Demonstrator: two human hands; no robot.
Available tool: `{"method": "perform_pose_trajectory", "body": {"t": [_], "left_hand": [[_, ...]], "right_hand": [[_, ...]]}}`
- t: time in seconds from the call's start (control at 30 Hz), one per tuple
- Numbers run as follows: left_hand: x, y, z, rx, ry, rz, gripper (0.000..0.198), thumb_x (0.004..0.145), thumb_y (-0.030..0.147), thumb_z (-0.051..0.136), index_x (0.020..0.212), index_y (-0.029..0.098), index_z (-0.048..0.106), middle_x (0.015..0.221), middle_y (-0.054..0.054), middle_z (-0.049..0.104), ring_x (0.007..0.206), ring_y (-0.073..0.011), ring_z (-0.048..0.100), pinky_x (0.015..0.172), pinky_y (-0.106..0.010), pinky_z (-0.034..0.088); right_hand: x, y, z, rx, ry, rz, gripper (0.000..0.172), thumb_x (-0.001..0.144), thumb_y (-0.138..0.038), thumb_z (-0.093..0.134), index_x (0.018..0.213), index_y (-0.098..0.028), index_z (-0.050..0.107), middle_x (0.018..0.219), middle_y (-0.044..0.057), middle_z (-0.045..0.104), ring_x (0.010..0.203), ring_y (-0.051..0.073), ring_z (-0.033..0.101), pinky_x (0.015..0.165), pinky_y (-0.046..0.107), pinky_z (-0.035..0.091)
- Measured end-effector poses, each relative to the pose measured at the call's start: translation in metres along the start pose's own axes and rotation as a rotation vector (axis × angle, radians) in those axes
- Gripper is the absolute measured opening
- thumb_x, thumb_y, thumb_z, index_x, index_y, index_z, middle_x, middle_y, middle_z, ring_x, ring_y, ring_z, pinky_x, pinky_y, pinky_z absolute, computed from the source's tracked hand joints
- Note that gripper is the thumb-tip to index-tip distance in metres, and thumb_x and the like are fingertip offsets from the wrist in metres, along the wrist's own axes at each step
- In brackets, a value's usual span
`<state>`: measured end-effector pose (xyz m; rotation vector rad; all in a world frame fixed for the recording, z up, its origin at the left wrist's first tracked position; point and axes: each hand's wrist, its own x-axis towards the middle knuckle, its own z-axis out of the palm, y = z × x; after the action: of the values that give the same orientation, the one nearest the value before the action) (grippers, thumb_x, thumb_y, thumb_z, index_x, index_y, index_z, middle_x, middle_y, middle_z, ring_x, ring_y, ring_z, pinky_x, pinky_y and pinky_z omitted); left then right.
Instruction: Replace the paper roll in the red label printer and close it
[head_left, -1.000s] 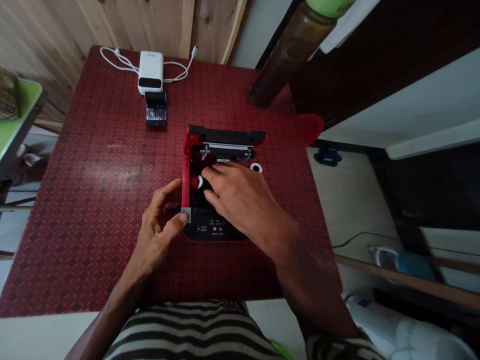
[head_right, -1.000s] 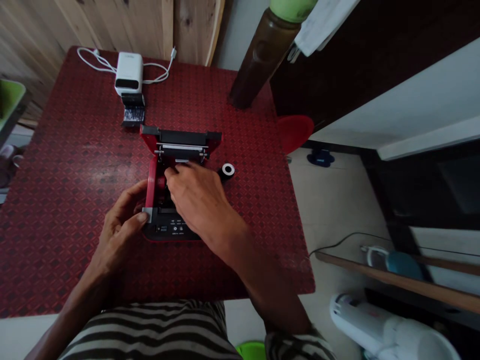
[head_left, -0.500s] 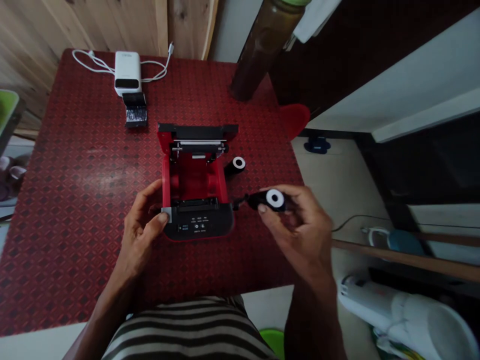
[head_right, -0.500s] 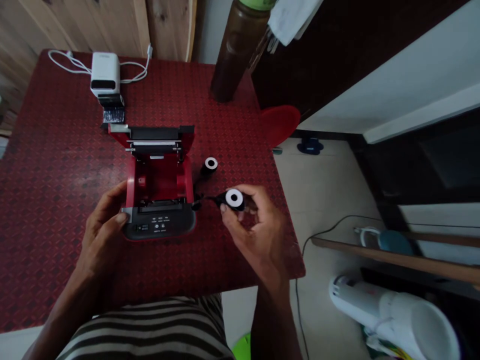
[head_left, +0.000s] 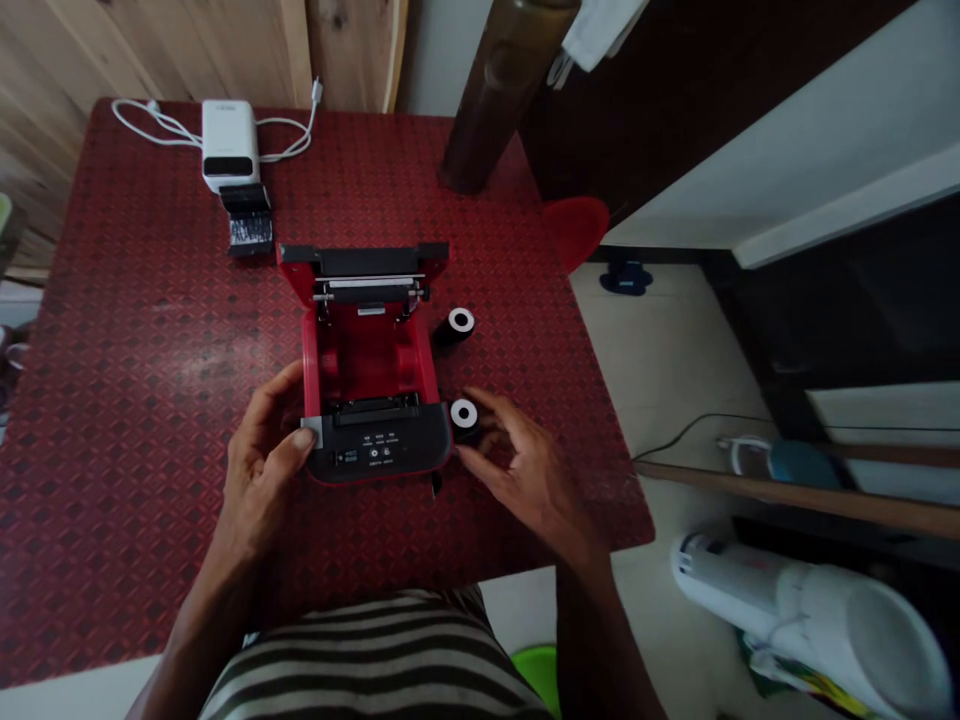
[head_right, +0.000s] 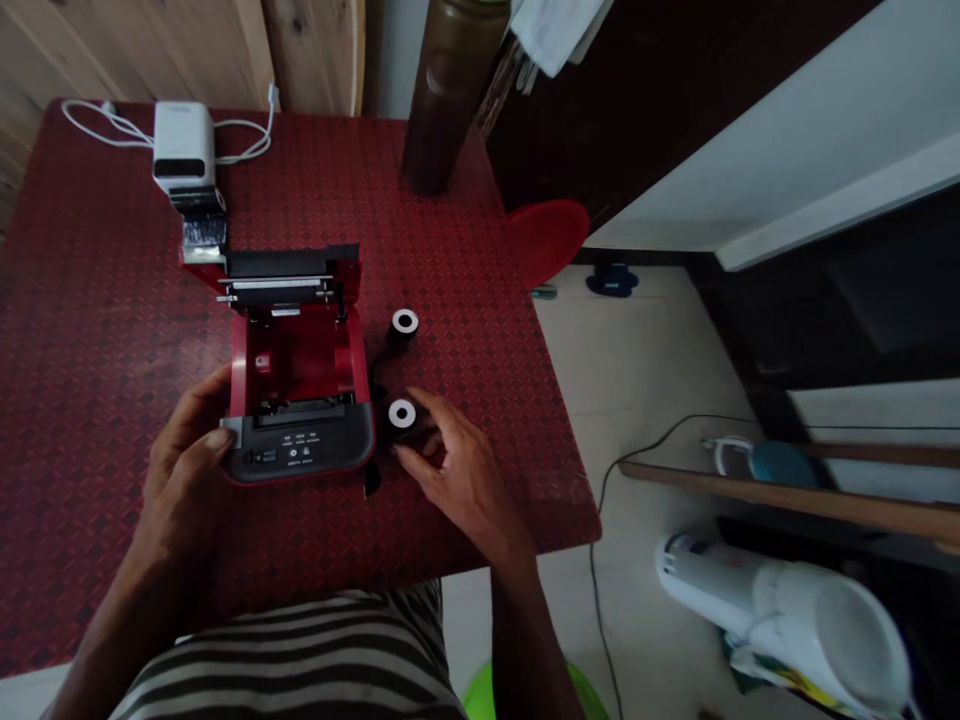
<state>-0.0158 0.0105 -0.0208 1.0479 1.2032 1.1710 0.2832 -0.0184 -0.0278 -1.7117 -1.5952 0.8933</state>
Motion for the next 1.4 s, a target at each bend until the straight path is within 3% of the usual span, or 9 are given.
{"method": "perform_pose_trajectory", "body": {"t": [0.13,0.27,0.37,0.53,0.67,0.87,1.0,1.17,1.4], "left_hand": [[0.000,0.001,0.000,-0.008,-0.006,0.010,0.054,0.103,0.049,0.085,0.155,0.036,0.079,0.148,-0.004,0.083,0.126,-0.0302,0.083,0.102,-0.037,0.069],[0.001,0.001,0.001,-0.002,-0.013,0.003,0.055,0.103,0.050,0.084,0.155,0.035,0.079,0.147,-0.005,0.084,0.124,-0.0314,0.084,0.098,-0.039,0.070],[0.001,0.002,0.000,0.015,-0.004,-0.009,0.057,0.102,0.051,0.085,0.156,0.036,0.078,0.149,-0.006,0.082,0.128,-0.0337,0.082,0.101,-0.042,0.070],[0.000,0.002,0.000,0.018,-0.001,-0.031,0.060,0.102,0.053,0.084,0.158,0.036,0.077,0.147,-0.006,0.083,0.127,-0.0340,0.083,0.098,-0.043,0.070],[-0.001,0.001,0.000,-0.011,-0.003,-0.032,0.059,0.102,0.052,0.084,0.158,0.037,0.077,0.152,-0.006,0.081,0.134,-0.0347,0.080,0.096,-0.041,0.070],[-0.003,0.006,0.001,-0.021,-0.009,-0.063,0.058,0.103,0.051,0.084,0.159,0.038,0.075,0.157,-0.004,0.079,0.140,-0.0356,0.076,0.105,-0.046,0.067],[-0.003,0.007,0.003,-0.019,-0.018,-0.075,0.058,0.103,0.051,0.083,0.159,0.038,0.074,0.153,-0.003,0.080,0.130,-0.0332,0.079,0.104,-0.046,0.066],[-0.003,0.010,0.003,0.007,-0.003,-0.080,0.056,0.102,0.053,0.083,0.156,0.039,0.076,0.141,-0.003,0.084,0.117,-0.0320,0.080,0.100,-0.047,0.066],[-0.001,0.010,0.002,0.016,-0.012,-0.083,0.057,0.102,0.051,0.084,0.155,0.034,0.074,0.141,-0.007,0.085,0.111,-0.0320,0.083,0.093,-0.046,0.069]], "right_hand": [[0.001,0.004,-0.031,-0.017,-0.148,0.066,0.055,0.093,-0.025,0.077,0.149,-0.028,0.075,0.101,0.004,0.086,0.082,0.023,0.081,0.081,0.042,0.070],[0.024,0.011,-0.043,0.012,0.020,0.110,0.033,0.102,-0.033,0.072,0.132,-0.028,0.083,0.107,0.007,0.088,0.096,0.026,0.085,0.088,0.045,0.069],[0.055,0.020,-0.029,0.073,0.142,0.110,0.045,0.094,-0.039,0.081,0.137,-0.026,0.079,0.109,0.007,0.087,0.093,0.027,0.083,0.089,0.048,0.069],[0.098,0.020,0.002,0.058,0.083,0.013,0.069,0.083,-0.042,0.092,0.148,-0.027,0.073,0.122,0.009,0.086,0.091,0.028,0.080,0.088,0.052,0.068],[0.116,0.013,0.014,0.031,0.116,-0.103,0.046,0.084,-0.043,0.091,0.127,-0.031,0.079,0.130,0.007,0.086,0.119,0.034,0.079,0.112,0.059,0.061],[0.116,0.006,0.015,0.064,0.167,-0.115,0.022,0.092,-0.044,0.079,0.108,-0.028,0.078,0.113,0.007,0.086,0.108,0.031,0.080,0.105,0.055,0.062],[0.092,-0.023,-0.014,0.124,0.194,-0.151,0.024,0.096,-0.034,0.078,0.119,-0.029,0.078,0.121,0.004,0.087,0.112,0.027,0.082,0.099,0.046,0.066],[0.054,-0.084,-0.051,-0.028,0.036,-0.284,0.034,0.104,-0.037,0.085,0.138,-0.037,0.077,0.131,0.004,0.086,0.120,0.031,0.083,0.109,0.050,0.067],[0.066,-0.130,-0.014,-0.442,-0.216,-0.598,0.012,0.110,-0.023,0.081,0.121,-0.024,0.077,0.116,0.008,0.087,0.112,0.030,0.079,0.100,0.047,0.068]]}}
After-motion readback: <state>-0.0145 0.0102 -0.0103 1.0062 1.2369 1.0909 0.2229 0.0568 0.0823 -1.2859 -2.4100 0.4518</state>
